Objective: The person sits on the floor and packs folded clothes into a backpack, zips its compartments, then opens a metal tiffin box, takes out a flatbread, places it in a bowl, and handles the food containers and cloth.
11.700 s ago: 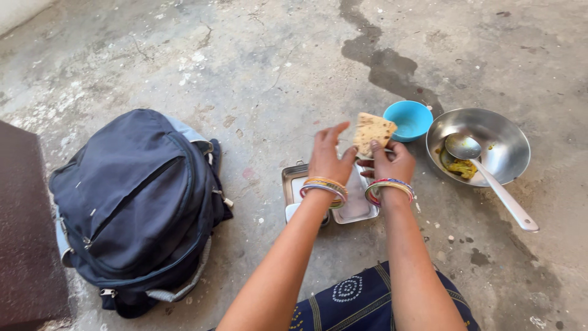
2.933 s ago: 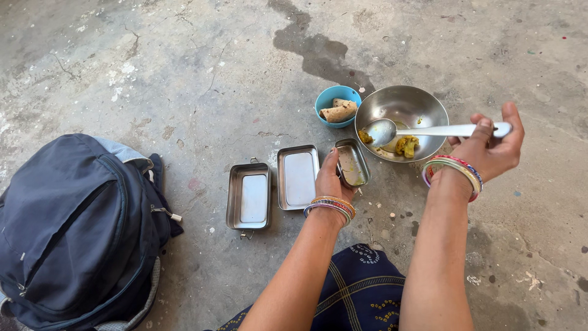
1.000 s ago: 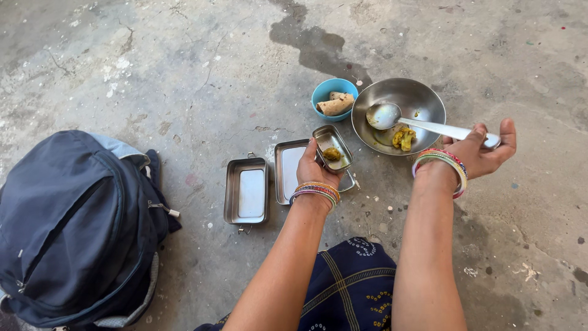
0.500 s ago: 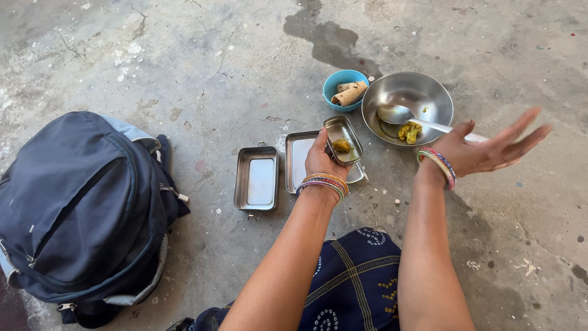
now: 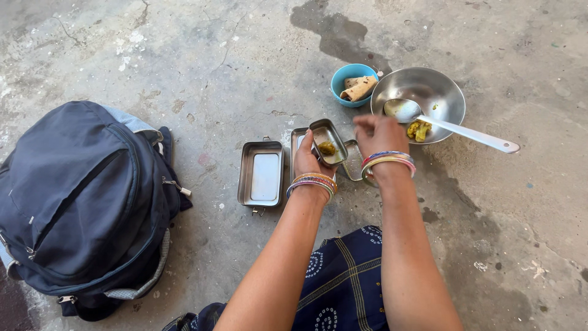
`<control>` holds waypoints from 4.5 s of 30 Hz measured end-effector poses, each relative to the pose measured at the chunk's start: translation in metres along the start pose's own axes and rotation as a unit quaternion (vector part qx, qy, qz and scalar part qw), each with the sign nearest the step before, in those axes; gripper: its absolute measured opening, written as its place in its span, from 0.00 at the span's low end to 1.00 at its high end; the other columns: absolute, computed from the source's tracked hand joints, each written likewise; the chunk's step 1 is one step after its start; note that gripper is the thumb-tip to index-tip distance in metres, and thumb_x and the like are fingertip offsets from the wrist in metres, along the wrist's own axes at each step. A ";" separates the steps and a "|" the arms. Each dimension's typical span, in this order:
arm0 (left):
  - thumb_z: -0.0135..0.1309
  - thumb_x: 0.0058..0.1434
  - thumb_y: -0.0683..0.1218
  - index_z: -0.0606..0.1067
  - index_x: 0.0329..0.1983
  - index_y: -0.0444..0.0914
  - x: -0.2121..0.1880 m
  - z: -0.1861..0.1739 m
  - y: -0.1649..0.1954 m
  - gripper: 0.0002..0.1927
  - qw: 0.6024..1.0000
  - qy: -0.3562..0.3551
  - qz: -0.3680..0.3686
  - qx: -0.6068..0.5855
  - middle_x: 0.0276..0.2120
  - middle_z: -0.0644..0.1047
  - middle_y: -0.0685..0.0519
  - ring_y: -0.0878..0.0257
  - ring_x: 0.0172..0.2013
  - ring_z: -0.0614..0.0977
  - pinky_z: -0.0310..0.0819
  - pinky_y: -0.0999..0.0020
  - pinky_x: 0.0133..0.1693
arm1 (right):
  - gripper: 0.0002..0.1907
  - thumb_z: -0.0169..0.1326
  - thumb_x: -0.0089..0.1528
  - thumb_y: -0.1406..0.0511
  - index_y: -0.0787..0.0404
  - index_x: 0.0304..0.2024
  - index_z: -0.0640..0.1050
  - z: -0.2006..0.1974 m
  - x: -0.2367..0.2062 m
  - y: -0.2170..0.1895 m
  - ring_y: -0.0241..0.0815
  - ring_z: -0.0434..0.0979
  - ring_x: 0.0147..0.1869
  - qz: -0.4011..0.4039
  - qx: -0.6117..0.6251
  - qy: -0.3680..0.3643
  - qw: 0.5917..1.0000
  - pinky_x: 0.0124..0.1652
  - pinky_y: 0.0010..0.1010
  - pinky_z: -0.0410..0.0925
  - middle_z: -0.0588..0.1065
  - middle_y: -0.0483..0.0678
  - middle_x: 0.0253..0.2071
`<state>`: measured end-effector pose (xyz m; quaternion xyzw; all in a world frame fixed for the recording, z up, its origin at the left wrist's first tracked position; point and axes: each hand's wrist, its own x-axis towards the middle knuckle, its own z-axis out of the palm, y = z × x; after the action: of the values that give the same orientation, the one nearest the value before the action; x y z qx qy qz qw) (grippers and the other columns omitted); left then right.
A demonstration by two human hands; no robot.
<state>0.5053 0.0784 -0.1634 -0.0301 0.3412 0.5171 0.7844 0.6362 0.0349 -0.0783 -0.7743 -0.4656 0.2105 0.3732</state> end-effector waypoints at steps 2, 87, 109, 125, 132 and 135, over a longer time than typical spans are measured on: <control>0.53 0.68 0.54 0.73 0.52 0.41 0.005 -0.007 0.003 0.16 1.000 0.006 0.023 0.005 0.43 0.79 0.50 0.56 0.43 0.83 0.81 0.55 0.46 | 0.14 0.59 0.61 0.63 0.51 0.49 0.84 0.006 0.001 0.007 0.52 0.82 0.50 0.061 -0.074 -0.049 0.994 0.53 0.41 0.72 0.82 0.54 0.45; 0.48 0.70 0.44 0.64 0.74 0.43 -0.083 -0.070 0.112 0.28 0.990 -0.083 0.114 0.019 0.57 0.75 0.55 0.66 0.54 0.77 0.75 0.64 0.54 | 0.25 0.52 0.67 0.63 0.61 0.67 0.70 0.127 -0.109 -0.103 0.53 0.69 0.65 -0.268 0.082 -0.061 0.958 0.63 0.42 0.62 0.72 0.55 0.62; 0.41 0.71 0.42 0.60 0.77 0.44 -0.083 -0.061 0.117 0.29 0.988 -0.098 0.118 0.009 0.56 0.75 0.54 0.66 0.50 0.78 0.73 0.68 0.49 | 0.27 0.54 0.63 0.68 0.56 0.66 0.74 0.120 -0.098 -0.095 0.48 0.71 0.66 -0.248 0.131 -0.080 0.957 0.65 0.37 0.64 0.72 0.53 0.61; 0.43 0.70 0.45 0.58 0.78 0.43 -0.083 -0.061 0.122 0.31 0.989 -0.094 0.112 0.019 0.59 0.72 0.51 0.62 0.55 0.75 0.70 0.63 0.57 | 0.28 0.57 0.62 0.69 0.58 0.66 0.74 0.125 -0.095 -0.089 0.50 0.71 0.66 -0.292 0.125 -0.078 0.945 0.64 0.37 0.64 0.72 0.54 0.60; 0.53 0.65 0.38 0.56 0.78 0.41 -0.058 -0.065 0.115 0.38 0.976 -0.068 0.166 0.120 0.58 0.73 0.48 0.63 0.50 0.77 0.74 0.65 0.50 | 0.32 0.61 0.57 0.69 0.56 0.66 0.75 0.118 -0.091 -0.093 0.48 0.73 0.64 -0.286 0.102 -0.093 0.948 0.60 0.37 0.68 0.72 0.53 0.59; 0.54 0.64 0.41 0.58 0.77 0.43 -0.057 -0.060 0.118 0.38 0.980 -0.013 0.144 0.133 0.54 0.75 0.46 0.60 0.44 0.77 0.75 0.64 0.42 | 0.40 0.65 0.54 0.63 0.54 0.69 0.68 0.104 -0.084 -0.091 0.42 0.77 0.57 -0.180 0.146 -0.181 0.956 0.50 0.32 0.73 0.73 0.51 0.57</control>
<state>0.3633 0.0639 -0.1406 0.1306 0.3976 0.5753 0.7027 0.4747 0.0272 -0.0758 -0.5632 -0.6214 0.3426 0.4234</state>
